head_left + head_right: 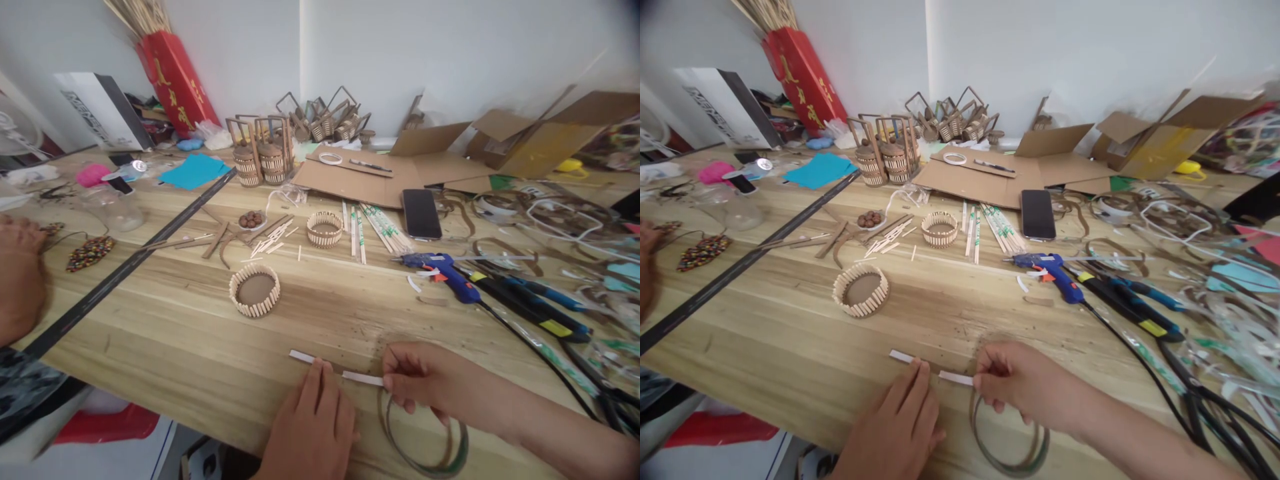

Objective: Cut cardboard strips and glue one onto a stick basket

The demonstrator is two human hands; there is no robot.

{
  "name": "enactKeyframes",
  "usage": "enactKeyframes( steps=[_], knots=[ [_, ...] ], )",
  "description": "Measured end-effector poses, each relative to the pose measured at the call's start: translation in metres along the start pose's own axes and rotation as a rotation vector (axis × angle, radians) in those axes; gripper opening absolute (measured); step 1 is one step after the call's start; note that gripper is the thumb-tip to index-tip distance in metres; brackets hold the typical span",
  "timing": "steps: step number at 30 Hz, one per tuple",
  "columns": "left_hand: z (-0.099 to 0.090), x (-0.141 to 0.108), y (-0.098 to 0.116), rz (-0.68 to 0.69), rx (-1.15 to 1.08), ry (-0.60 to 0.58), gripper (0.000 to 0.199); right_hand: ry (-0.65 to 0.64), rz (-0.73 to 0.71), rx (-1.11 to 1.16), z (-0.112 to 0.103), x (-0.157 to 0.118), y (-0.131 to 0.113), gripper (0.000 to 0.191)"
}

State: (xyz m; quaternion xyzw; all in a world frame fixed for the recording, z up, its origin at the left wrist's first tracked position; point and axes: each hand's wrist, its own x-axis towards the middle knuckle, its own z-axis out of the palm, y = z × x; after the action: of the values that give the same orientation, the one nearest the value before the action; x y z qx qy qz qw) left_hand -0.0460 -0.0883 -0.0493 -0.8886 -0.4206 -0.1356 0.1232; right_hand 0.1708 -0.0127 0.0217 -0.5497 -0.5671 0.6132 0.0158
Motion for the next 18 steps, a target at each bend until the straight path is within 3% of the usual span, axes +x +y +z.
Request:
enactKeyframes(
  steps=[18],
  knots=[
    [-0.006, 0.007, 0.006, -0.062, 0.032, -0.024, 0.048, 0.091, 0.122, -0.035, 0.005, -0.002, 0.011, 0.017]
  ],
)
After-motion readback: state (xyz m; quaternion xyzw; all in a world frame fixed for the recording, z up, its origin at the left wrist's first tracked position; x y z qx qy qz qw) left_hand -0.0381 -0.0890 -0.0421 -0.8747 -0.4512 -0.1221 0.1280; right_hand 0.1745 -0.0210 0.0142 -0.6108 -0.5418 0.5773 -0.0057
